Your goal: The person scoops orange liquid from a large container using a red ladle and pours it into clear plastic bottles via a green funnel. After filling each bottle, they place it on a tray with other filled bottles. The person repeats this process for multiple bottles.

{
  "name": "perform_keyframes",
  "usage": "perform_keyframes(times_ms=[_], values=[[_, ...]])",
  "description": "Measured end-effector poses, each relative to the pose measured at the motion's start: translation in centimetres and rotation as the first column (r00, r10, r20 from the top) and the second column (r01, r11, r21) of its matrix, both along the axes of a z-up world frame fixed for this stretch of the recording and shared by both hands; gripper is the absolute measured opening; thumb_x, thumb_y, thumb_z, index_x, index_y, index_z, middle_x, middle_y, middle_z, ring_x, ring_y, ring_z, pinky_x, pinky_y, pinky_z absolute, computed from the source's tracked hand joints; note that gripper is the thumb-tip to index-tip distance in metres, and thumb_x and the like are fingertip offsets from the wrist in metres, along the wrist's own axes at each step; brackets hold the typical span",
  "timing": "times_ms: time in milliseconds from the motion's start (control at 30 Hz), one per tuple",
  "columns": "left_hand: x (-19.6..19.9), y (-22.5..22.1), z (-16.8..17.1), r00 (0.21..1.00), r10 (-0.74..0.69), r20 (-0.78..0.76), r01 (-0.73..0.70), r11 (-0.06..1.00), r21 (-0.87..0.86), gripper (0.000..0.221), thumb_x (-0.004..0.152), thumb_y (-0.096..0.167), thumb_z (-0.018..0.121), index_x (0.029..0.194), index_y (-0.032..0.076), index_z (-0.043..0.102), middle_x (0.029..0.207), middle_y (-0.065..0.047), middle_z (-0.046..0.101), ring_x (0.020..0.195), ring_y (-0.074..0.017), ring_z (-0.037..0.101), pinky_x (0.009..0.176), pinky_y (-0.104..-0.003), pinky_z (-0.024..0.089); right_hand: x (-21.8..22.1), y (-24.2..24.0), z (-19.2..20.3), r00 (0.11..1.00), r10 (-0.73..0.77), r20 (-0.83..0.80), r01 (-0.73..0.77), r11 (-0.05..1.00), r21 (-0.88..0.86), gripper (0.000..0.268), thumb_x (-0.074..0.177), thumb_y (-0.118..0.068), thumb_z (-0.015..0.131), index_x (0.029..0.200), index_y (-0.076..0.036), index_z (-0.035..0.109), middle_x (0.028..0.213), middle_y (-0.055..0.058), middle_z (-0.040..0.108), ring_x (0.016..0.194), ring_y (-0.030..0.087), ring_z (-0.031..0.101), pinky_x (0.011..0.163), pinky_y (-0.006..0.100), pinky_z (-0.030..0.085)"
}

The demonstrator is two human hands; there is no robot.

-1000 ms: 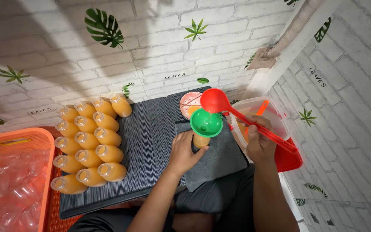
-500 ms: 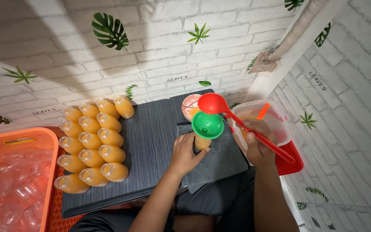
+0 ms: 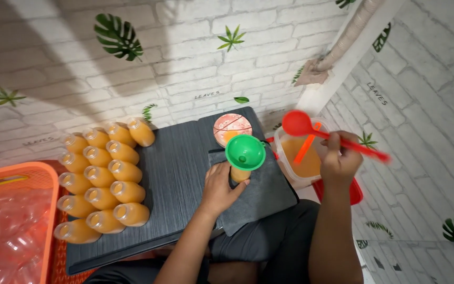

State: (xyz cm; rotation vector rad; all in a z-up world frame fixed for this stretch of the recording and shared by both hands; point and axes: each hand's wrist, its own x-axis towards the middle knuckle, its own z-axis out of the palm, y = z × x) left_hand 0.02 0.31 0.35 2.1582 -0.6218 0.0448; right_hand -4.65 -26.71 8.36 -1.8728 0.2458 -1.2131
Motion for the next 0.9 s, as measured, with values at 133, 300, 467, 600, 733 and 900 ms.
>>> perform_keyframes(times_ms=[133,300,467,600,733,900], values=[[0.2,-0.2,-0.8,1.0,-0.01,0.002,0.01,1.0,0.003,0.058,0.075,0.03,0.08,0.123,0.008,0.058,0.112,-0.013,0.065,0.116,-0.0345,0.057,0.105,-0.055,0.036,0.8,-1.7,-2.2,0.942,-0.022,-0.336,0.037,0.999,0.037,0.021,0.103,-0.021,0.055,0.099,-0.001,0.058,0.069,0.022,0.059,0.07,0.04,0.062,0.069,0.05,0.045],[0.3,-0.3,-0.8,1.0,0.004,0.016,-0.004,0.999,0.035,0.059,0.075,0.029,0.08,0.124,0.007,0.056,0.111,-0.013,0.065,0.116,-0.0357,0.057,0.104,-0.056,0.037,2.7,-2.0,-3.6,0.498,-0.026,-0.867,-0.052,0.997,-0.06,0.043,0.096,-0.044,0.049,0.102,-0.006,0.068,0.096,0.019,0.073,0.105,0.04,0.065,0.092,0.052,0.048],[0.2,-0.2,-1.0,1.0,0.001,0.007,-0.001,1.0,0.02,0.059,0.077,0.028,0.079,0.127,0.007,0.055,0.111,-0.011,0.065,0.116,-0.0341,0.057,0.105,-0.055,0.036,2.8,-1.3,-2.4,0.42,-0.056,-0.906,-0.106,0.988,-0.11,0.04,0.095,-0.038,0.046,0.113,-0.007,0.066,0.101,0.022,0.072,0.108,0.041,0.065,0.094,0.052,0.048],[0.2,-0.4,-0.8,1.0,0.001,0.021,-0.001,1.0,0.003,0.061,0.077,0.025,0.079,0.129,0.005,0.054,0.112,-0.014,0.065,0.116,-0.0354,0.057,0.105,-0.055,0.035,2.5,-0.5,-1.1,0.35,-0.045,-0.936,-0.152,0.983,-0.104,0.044,0.093,-0.035,0.043,0.11,-0.002,0.067,0.103,0.025,0.071,0.11,0.043,0.064,0.095,0.051,0.049],[0.2,-0.2,-1.0,1.0,-0.002,0.021,0.002,1.0,0.009,0.061,0.077,0.025,0.079,0.129,0.005,0.054,0.111,-0.014,0.065,0.116,-0.0349,0.057,0.105,-0.055,0.036,2.6,-0.5,-1.0,0.355,-0.04,-0.934,-0.164,0.981,-0.104,0.044,0.092,-0.035,0.043,0.107,-0.001,0.067,0.101,0.025,0.072,0.109,0.043,0.064,0.094,0.051,0.049],[0.3,-0.3,-1.1,1.0,-0.001,0.03,0.002,1.0,-0.006,0.062,0.078,0.023,0.08,0.131,0.005,0.053,0.112,-0.014,0.065,0.116,-0.0345,0.057,0.104,-0.055,0.036,2.7,-1.8,-3.2,0.503,-0.014,-0.864,-0.069,0.996,-0.056,0.053,0.096,-0.051,0.046,0.104,-0.003,0.067,0.098,0.022,0.071,0.109,0.039,0.064,0.092,0.05,0.049]])
